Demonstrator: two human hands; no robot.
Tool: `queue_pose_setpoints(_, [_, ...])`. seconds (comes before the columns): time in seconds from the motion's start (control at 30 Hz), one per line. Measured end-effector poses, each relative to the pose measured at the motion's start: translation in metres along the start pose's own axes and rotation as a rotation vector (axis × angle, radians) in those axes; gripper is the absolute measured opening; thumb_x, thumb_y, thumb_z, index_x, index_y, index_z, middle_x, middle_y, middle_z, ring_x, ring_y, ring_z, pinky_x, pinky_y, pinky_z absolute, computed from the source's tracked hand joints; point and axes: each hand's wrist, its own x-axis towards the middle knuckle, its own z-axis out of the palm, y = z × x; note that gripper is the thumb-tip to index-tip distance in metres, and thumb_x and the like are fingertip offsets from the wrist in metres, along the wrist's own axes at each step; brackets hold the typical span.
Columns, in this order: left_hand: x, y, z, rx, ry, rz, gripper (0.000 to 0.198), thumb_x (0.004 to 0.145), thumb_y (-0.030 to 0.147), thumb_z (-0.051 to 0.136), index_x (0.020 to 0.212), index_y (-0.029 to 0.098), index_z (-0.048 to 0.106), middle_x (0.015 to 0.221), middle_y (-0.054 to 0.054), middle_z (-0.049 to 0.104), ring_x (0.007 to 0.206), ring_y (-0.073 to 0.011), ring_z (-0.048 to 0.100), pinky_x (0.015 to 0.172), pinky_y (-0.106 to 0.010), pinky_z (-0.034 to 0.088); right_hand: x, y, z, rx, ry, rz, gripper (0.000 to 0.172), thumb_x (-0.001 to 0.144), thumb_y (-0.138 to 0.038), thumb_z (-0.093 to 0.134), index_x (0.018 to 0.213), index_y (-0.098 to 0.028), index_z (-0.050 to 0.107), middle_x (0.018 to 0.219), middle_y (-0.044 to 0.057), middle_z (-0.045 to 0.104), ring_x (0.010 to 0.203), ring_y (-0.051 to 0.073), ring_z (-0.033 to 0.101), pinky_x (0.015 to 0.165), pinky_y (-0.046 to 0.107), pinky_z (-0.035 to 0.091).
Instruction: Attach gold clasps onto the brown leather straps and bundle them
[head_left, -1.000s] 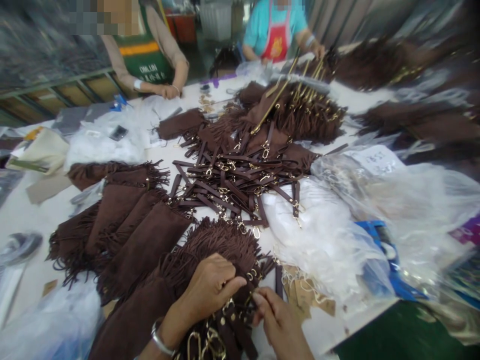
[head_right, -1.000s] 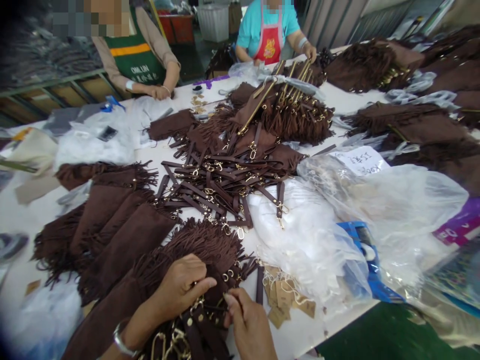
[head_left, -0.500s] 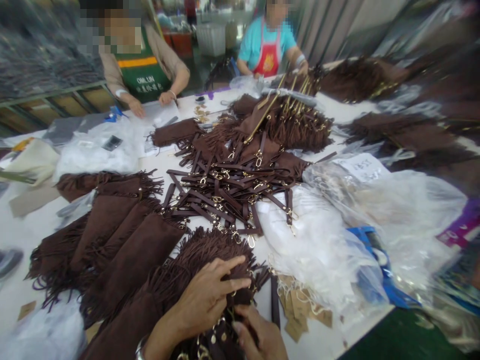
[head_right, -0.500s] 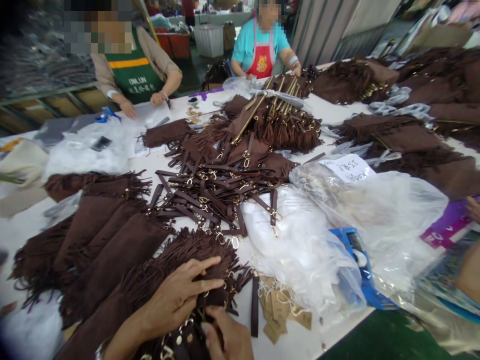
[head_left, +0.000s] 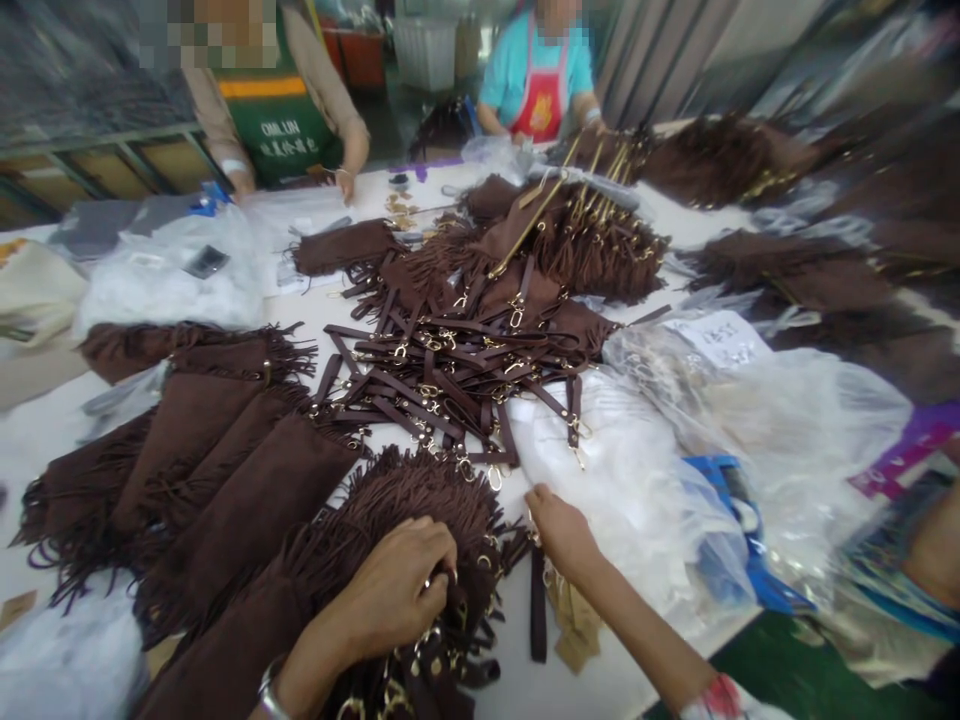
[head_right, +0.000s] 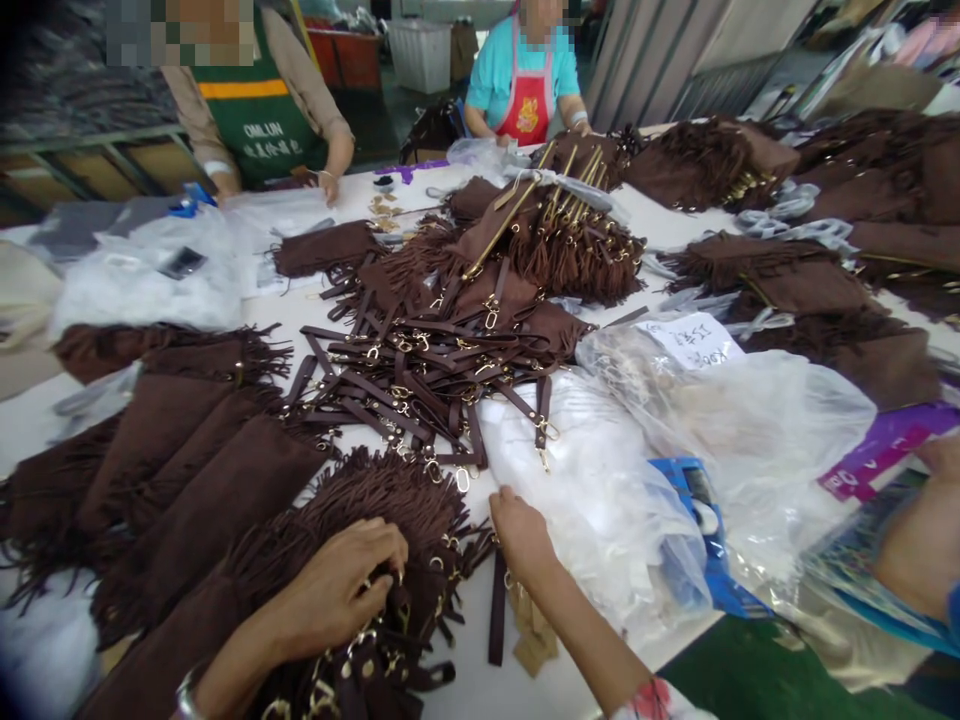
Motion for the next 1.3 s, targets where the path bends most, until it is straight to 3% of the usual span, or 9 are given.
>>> queue_pose_setpoints(0.2, [-0.002, -0.006, 0.001, -0.05, 0.007, 0.024, 0.01, 0.084, 0.014, 0.054, 0.087, 0.023, 0.055, 0.09, 0.002, 0.061, 0.09, -0.0191, 0.051, 0.092, -0.036, 0.034, 0.012, 0.011, 0.007, -0.11, -0.109, -0.056, 0.025, 0.086, 0.002, 0.046, 0.1, -0.014, 0.059, 0.099, 0.012, 0.065, 0.079, 0.021, 0.067, 0.065, 0.028, 0.044])
queue_pose_setpoints(0.37, [0.0, -0.007, 0.002, -0.057, 0.02, 0.032, 0.009, 0.086, 0.014, 0.056, 0.085, 0.023, 0.057, 0.086, 0.003, 0.062, 0.088, -0.0185, 0.052, 0.087, -0.033, 0.035, 0.016, 0.016, -0.002, -0.084, -0.127, -0.088, 0.011, 0.089, -0.012, 0.05, 0.096, -0.018, 0.058, 0.096, 0.007, 0.066, 0.078, 0.019, 0.066, 0.066, 0.027, 0.043])
queue_pose_setpoints(0.47, [0.0, -0.004, -0.001, -0.071, 0.026, 0.046, 0.011, 0.086, 0.013, 0.056, 0.087, 0.024, 0.058, 0.094, 0.003, 0.062, 0.091, -0.0178, 0.054, 0.087, -0.032, 0.036, 0.022, 0.014, -0.008, -0.059, -0.063, -0.061, 0.025, 0.091, -0.013, 0.045, 0.114, -0.019, 0.053, 0.107, 0.007, 0.064, 0.086, 0.019, 0.065, 0.072, 0.026, 0.044])
queue_pose_setpoints(0.57, [-0.001, 0.0, -0.003, -0.096, 0.039, 0.046, 0.013, 0.086, 0.011, 0.055, 0.088, 0.024, 0.057, 0.116, 0.003, 0.059, 0.101, -0.017, 0.055, 0.089, -0.031, 0.036, 0.025, 0.009, -0.011, -0.078, -0.018, -0.02, 0.044, 0.088, -0.003, 0.038, 0.13, -0.016, 0.044, 0.124, 0.013, 0.058, 0.09, 0.02, 0.065, 0.07, 0.028, 0.044])
queue_pose_setpoints(0.67, [-0.003, 0.001, -0.004, -0.104, 0.046, 0.041, 0.013, 0.085, 0.01, 0.054, 0.088, 0.023, 0.056, 0.129, 0.003, 0.052, 0.108, -0.0176, 0.054, 0.091, -0.032, 0.036, 0.019, 0.004, -0.01, -0.101, -0.036, -0.055, 0.044, 0.085, 0.001, 0.04, 0.123, -0.017, 0.051, 0.129, 0.014, 0.054, 0.094, 0.022, 0.064, 0.071, 0.028, 0.044])
queue_pose_setpoints(0.77, [-0.005, 0.0, -0.003, -0.101, 0.048, 0.055, 0.014, 0.085, 0.009, 0.053, 0.086, 0.023, 0.054, 0.134, 0.002, 0.05, 0.112, -0.0184, 0.053, 0.092, -0.032, 0.036, 0.008, 0.004, -0.005, -0.103, -0.078, -0.115, 0.038, 0.09, -0.003, 0.041, 0.12, -0.022, 0.053, 0.125, 0.008, 0.058, 0.1, 0.02, 0.063, 0.077, 0.026, 0.045])
queue_pose_setpoints(0.9, [-0.006, -0.002, -0.003, -0.098, 0.035, 0.085, 0.013, 0.088, 0.011, 0.05, 0.088, 0.023, 0.054, 0.139, 0.002, 0.049, 0.113, -0.0182, 0.053, 0.092, -0.032, 0.036, -0.006, 0.015, 0.007, -0.135, -0.147, -0.065, 0.036, 0.086, -0.001, 0.045, 0.115, -0.02, 0.056, 0.11, 0.007, 0.065, 0.088, 0.019, 0.068, 0.072, 0.027, 0.046])
queue_pose_setpoints(1.07, [-0.006, -0.001, -0.006, -0.101, 0.013, 0.11, 0.013, 0.091, 0.012, 0.048, 0.089, 0.023, 0.053, 0.137, 0.004, 0.052, 0.112, -0.0164, 0.055, 0.094, -0.032, 0.033, -0.016, 0.025, 0.017, -0.2, -0.167, 0.083, 0.038, 0.082, 0.003, 0.045, 0.116, -0.012, 0.054, 0.107, 0.016, 0.067, 0.086, 0.025, 0.07, 0.067, 0.03, 0.045])
queue_pose_setpoints(1.3, [-0.004, -0.003, -0.005, -0.108, 0.003, 0.136, 0.012, 0.093, 0.015, 0.05, 0.09, 0.024, 0.056, 0.125, 0.006, 0.062, 0.107, -0.0153, 0.058, 0.096, -0.032, 0.03, -0.004, 0.011, 0.021, -0.208, -0.177, 0.059, 0.019, 0.095, -0.009, 0.044, 0.109, -0.016, 0.055, 0.103, 0.01, 0.067, 0.084, 0.023, 0.07, 0.064, 0.029, 0.047])
